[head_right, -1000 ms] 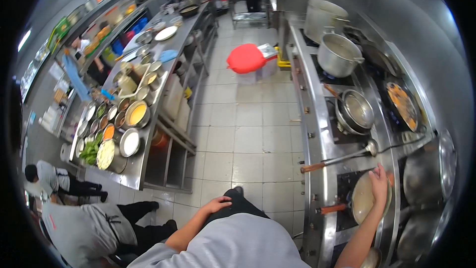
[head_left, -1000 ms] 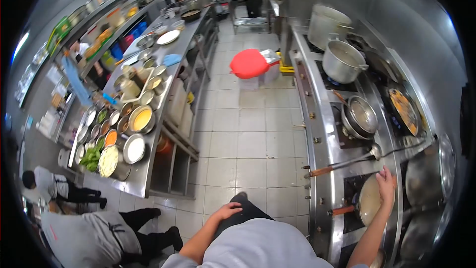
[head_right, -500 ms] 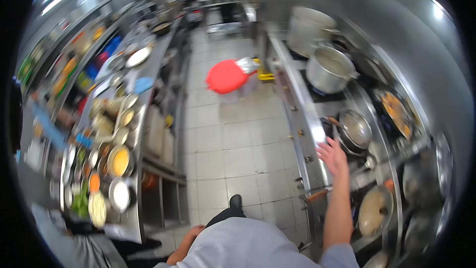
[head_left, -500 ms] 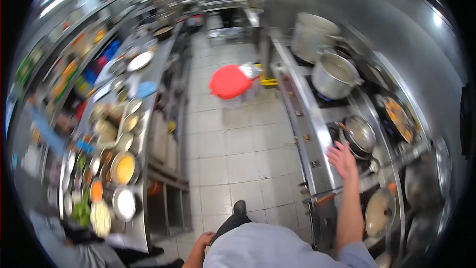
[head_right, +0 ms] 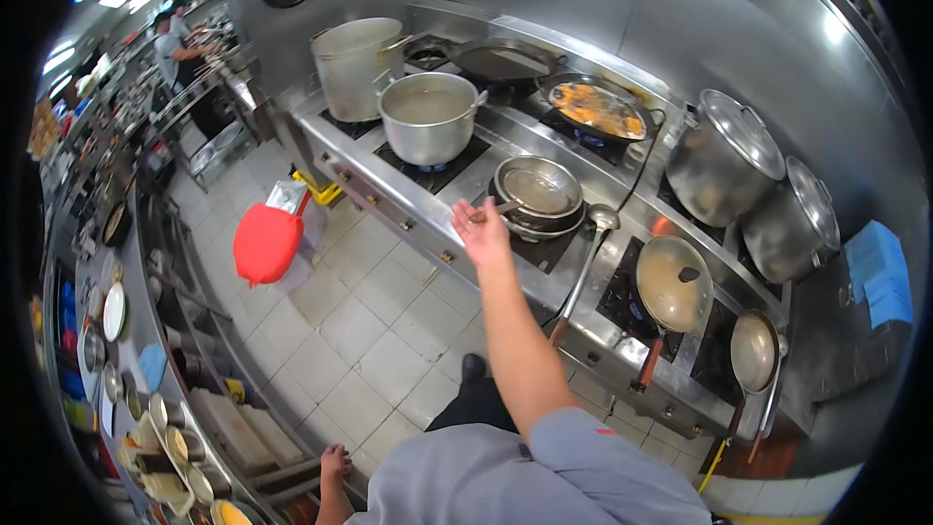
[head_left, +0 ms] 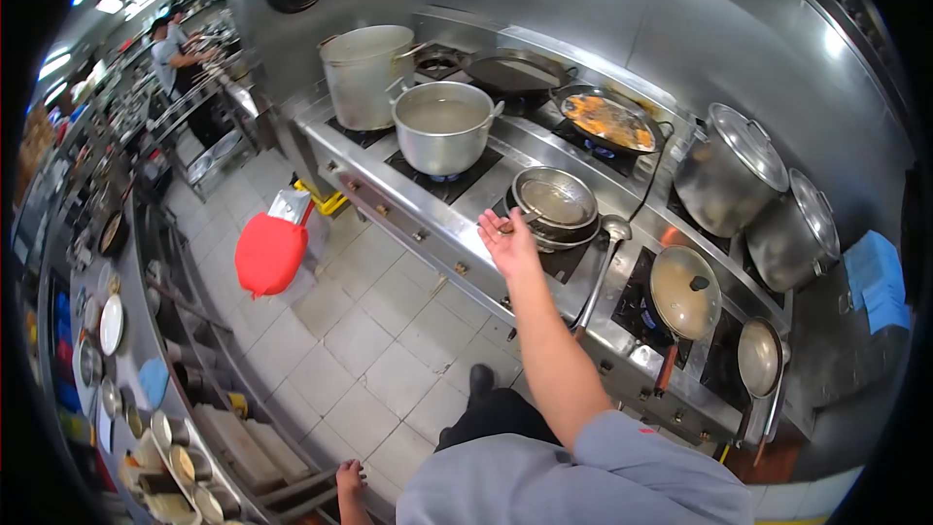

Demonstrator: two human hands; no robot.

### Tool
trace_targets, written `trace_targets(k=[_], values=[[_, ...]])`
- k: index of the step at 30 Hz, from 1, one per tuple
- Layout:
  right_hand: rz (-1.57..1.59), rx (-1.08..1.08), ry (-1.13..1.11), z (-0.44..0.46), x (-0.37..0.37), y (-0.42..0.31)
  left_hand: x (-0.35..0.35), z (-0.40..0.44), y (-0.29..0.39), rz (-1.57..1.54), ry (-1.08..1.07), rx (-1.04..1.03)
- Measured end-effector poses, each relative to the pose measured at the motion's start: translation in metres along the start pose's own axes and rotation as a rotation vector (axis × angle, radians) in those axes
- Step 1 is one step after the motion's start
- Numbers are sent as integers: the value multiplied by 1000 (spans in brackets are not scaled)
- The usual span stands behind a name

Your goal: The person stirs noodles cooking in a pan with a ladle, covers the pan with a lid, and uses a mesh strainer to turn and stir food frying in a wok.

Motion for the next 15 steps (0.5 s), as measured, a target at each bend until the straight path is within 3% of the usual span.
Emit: trace_targets(k=[2, 8, 10, 11, 12, 13, 15], values=[[88, 61, 137, 9, -5, -2, -27, 8, 43, 132, -49, -44], [-168, 64, 42, -72, -4, -13, -124, 14, 110, 246, -207, -142], [-423, 146, 77, -81, 19, -53, -142, 5, 125, 448, -280, -304], [-519, 207, 155, -74, 28, -82, -132, 89, 65, 598, -309, -451], [-611, 271, 241, -70, 40, -111, -148, 77, 86, 739, -317, -606], [-686, 293, 271, -62, 47, -146, -114, 88, 57, 566, -355, -262], [-872, 355, 315, -41, 41, -212, -99, 64, 80, 467, -321, -9]])
Point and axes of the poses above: each hand's wrist, its own z-axis towards the middle knuckle, its own x-axis out of the back of the hand, y = z × x, the point moved 4 cm from there along z, towards the middle knuckle, and after that the axes turned 2 degrees about x, right-handed, at the moved point
